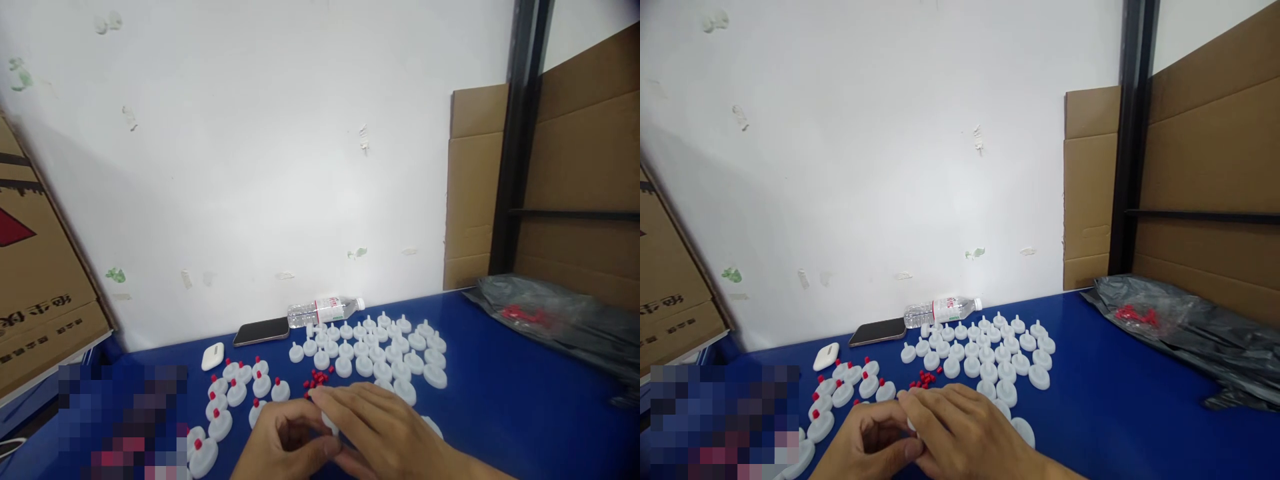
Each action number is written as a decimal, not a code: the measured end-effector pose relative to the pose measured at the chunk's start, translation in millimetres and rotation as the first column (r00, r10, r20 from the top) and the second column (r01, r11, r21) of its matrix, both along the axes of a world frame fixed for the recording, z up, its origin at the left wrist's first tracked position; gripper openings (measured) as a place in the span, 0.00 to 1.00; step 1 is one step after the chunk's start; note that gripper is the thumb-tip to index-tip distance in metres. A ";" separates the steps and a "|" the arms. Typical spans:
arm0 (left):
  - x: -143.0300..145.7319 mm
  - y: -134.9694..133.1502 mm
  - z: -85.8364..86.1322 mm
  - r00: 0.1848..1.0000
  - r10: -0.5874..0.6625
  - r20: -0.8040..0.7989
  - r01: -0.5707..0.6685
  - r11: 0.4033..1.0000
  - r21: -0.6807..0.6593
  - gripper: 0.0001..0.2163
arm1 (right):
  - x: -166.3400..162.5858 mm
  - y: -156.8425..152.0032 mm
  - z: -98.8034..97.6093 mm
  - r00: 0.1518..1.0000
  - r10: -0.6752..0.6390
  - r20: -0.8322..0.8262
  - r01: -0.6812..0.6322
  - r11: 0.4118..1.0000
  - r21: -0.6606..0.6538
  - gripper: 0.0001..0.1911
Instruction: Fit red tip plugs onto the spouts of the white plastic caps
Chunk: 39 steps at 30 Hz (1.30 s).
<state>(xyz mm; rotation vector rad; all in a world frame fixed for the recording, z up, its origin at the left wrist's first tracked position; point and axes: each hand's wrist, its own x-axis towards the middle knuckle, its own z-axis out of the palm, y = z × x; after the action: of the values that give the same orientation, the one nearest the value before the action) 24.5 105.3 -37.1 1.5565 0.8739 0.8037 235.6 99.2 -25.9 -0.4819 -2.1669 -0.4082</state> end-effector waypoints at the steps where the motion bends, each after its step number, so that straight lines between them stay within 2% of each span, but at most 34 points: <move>1: 0.2 0.4 -0.5 1.000 0.004 0.023 -0.003 1.000 -0.021 0.20 | 0.4 -0.1 0.4 1.000 0.004 0.000 -0.004 1.000 -0.008 0.17; 10: 2.5 -1.2 3.7 0.996 0.030 0.081 -0.027 0.999 -0.033 0.21 | 1.1 -0.7 1.1 0.998 0.032 -0.053 -0.036 0.997 -0.075 0.19; 15: 2.1 -2.7 7.3 0.998 -0.003 0.059 0.004 1.000 -0.026 0.19 | 1.9 -2.9 3.0 0.997 0.056 -0.058 -0.062 0.992 -0.107 0.19; 24: 4.3 -5.2 8.3 0.998 0.003 0.066 -0.002 1.000 -0.015 0.19 | -0.1 -3.4 4.3 0.996 0.058 -0.061 -0.063 0.995 -0.083 0.18; 29: 3.4 -6.6 6.7 0.998 0.045 0.035 -0.048 0.996 0.081 0.16 | -1.3 -1.7 0.2 1.000 -0.014 -0.016 0.013 1.000 -0.012 0.18; 32: -2.7 -7.0 5.6 0.996 0.075 -0.046 -0.067 0.986 0.154 0.18 | 0.2 -2.7 2.9 0.999 -0.050 0.005 0.050 0.999 -0.014 0.18; 35: -9.9 -5.5 4.5 0.979 0.156 -0.132 -0.114 0.954 0.278 0.20 | 3.1 -3.8 6.1 0.996 -0.087 0.027 0.087 0.996 -0.012 0.19; 39: -11.6 -5.2 7.6 0.971 0.203 -0.123 -0.145 0.919 0.367 0.16 | 5.7 -3.3 8.2 0.996 -0.095 0.004 0.094 0.995 0.020 0.20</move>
<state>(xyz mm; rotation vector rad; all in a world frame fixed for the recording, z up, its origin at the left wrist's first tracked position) 12.9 100.1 -29.5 1.9004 1.0371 1.0199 241.3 96.0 -17.7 -0.5744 -2.1487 -0.4830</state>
